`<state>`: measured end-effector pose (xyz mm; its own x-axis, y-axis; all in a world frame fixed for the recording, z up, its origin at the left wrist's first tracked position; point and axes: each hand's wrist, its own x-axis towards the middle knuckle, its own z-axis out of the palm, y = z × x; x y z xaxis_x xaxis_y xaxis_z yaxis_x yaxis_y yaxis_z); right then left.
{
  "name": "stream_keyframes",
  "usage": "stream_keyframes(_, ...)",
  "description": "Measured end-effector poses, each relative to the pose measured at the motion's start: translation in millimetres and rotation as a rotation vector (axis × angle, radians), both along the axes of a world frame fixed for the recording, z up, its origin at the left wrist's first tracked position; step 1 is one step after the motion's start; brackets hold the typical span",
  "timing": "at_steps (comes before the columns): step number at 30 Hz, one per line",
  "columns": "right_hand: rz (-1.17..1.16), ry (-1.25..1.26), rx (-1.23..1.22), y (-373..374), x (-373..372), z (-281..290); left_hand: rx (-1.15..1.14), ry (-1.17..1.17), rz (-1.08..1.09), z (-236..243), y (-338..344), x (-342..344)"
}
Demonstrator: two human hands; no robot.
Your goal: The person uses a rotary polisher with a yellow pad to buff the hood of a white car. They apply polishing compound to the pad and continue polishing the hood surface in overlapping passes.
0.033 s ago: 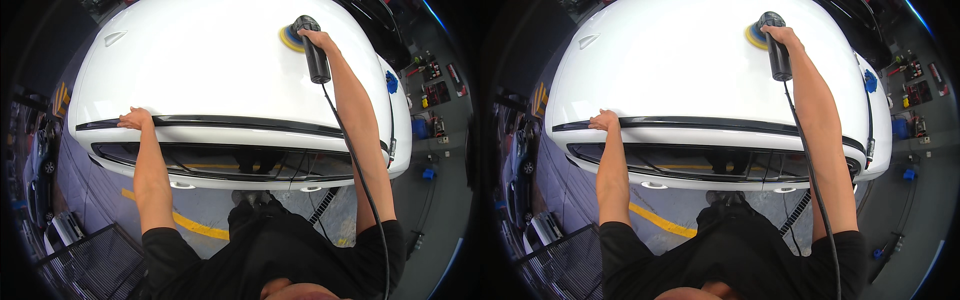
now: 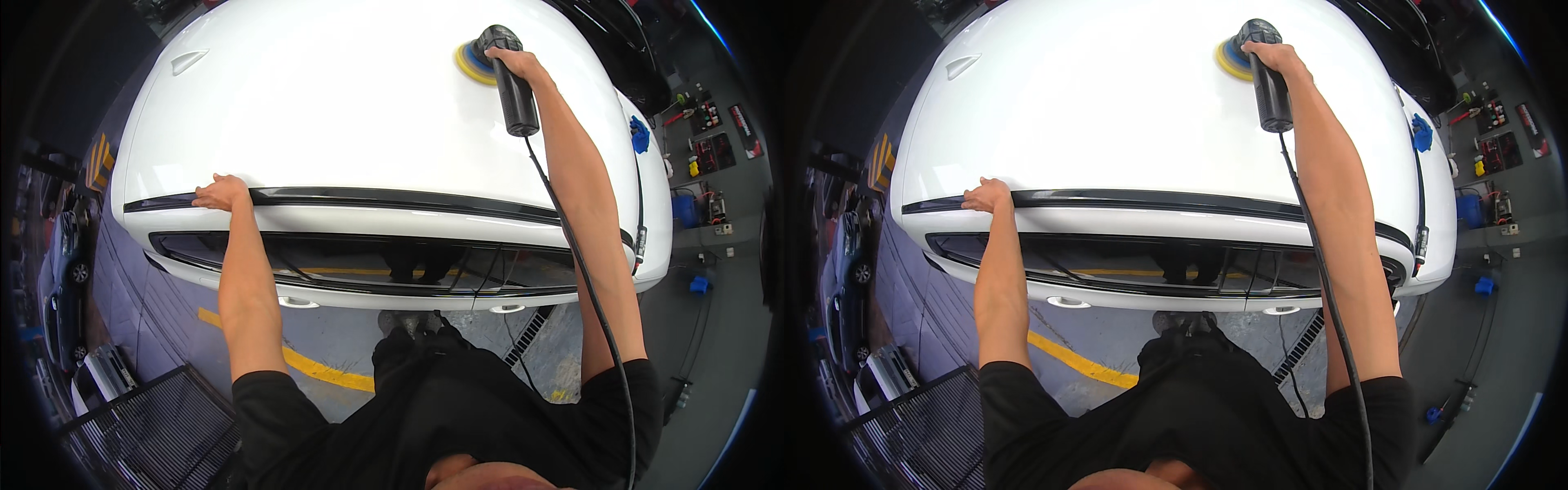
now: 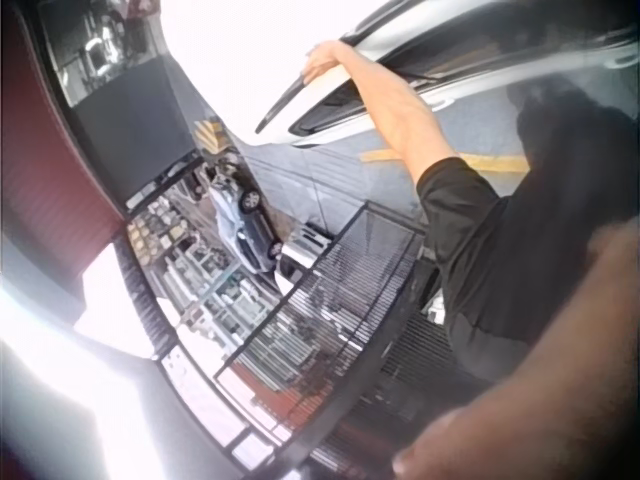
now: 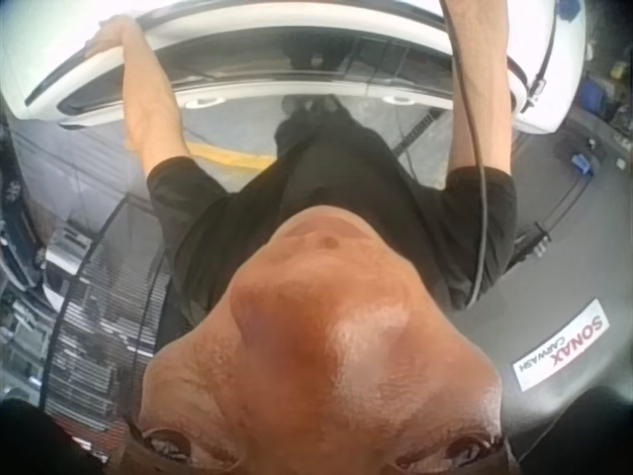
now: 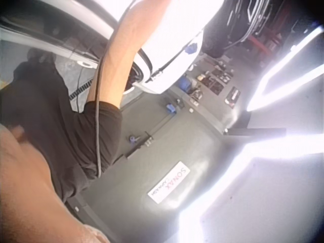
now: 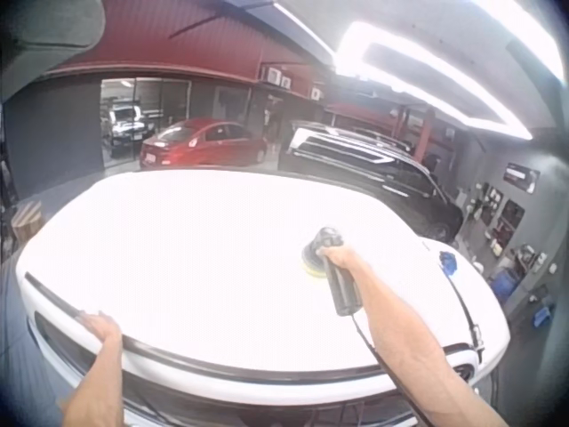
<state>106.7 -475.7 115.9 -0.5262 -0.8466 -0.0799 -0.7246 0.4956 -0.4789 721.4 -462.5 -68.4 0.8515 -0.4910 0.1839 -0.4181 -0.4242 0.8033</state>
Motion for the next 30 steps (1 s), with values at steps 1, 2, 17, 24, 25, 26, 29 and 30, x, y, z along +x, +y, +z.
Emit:
stream_keyframes(1, 0.007, 0.005, 0.01, 3, 6, -3, 0.024, -0.014, -0.007, 0, 4, 1)
stream_keyframes(2, 0.02, 0.011, 0.012, 1, 12, -4, 0.041, -0.027, -0.008, -1, 6, 4)
stream_keyframes(17, 0.122, -0.021, -0.01, -30, 81, 6, 0.033, -0.018, 0.008, 1, -1, -2)
stream_keyframes(24, 0.14, -0.022, 0.017, -38, 114, 7, 0.064, -0.028, 0.001, 4, 3, -1)
stream_keyframes(25, 0.148, -0.02, 0.002, -39, 119, 7, 0.054, -0.028, 0.002, 4, 4, -2)
stream_keyframes(26, 0.15, -0.028, 0.012, -42, 121, 8, 0.041, -0.027, 0.001, 4, 3, -2)
stream_keyframes(29, 0.17, -0.034, 0.024, -52, 129, 7, 0.045, -0.025, 0.007, 5, 3, -3)
stream_keyframes(30, 0.186, -0.022, 0.016, -55, 132, 6, 0.054, -0.024, 0.01, 6, 3, -4)
